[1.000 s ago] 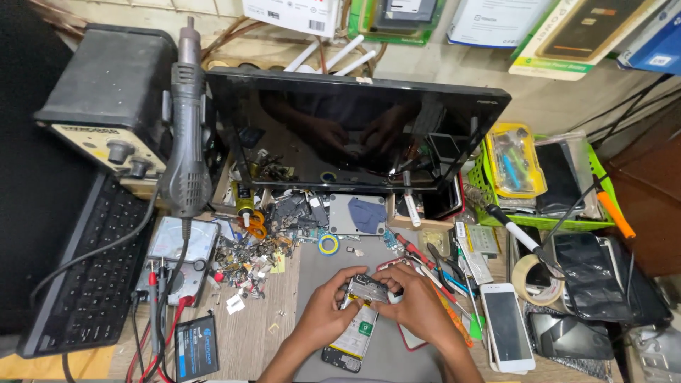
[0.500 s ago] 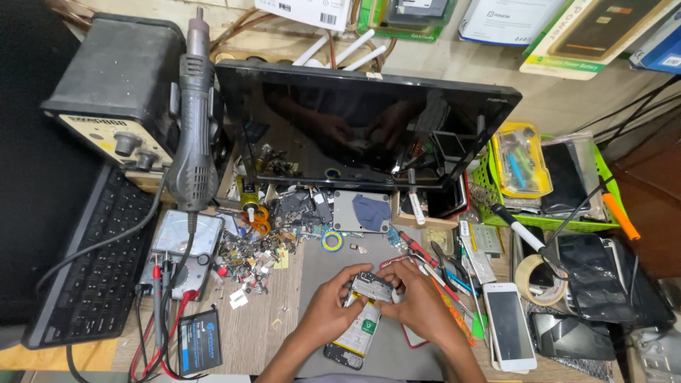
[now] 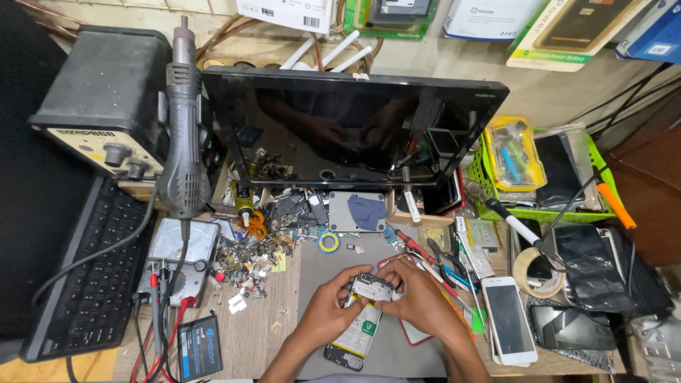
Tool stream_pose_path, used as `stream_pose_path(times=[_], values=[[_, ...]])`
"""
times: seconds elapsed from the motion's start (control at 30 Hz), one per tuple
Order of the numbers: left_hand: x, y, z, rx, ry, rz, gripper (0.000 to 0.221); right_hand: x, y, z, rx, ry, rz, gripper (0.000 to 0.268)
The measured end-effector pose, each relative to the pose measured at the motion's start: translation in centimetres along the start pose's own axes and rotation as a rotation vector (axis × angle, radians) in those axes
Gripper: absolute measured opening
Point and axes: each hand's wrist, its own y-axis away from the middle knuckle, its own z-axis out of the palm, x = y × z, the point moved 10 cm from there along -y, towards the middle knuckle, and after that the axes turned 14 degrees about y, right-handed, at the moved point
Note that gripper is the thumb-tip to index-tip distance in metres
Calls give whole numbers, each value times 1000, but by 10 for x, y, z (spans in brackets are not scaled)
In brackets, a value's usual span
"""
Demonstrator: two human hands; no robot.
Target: Disassembling a smartphone to remove the battery and internal frame components.
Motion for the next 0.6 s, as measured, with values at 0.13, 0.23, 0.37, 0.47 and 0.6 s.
stream_pose_path(times=[0.13,0.23,0.37,0.47,0.6], values=[[-1,1,1,-20,5,-1,52,-5,0,1,-36,2,-11,47],[-3,1,-1,5,18,5,53,-15,4,-4,-24,59,-9,47],[-4,0,0,-5,69,-13,54,-24,5,-4,32,48,-65,46],[-7,-4,-2,-4,29,-10,53,-20,3,-7,58,47,-72,43],[-10,-5,0,-14,90,51,59,-19,7,-11,74,5,-69,42]])
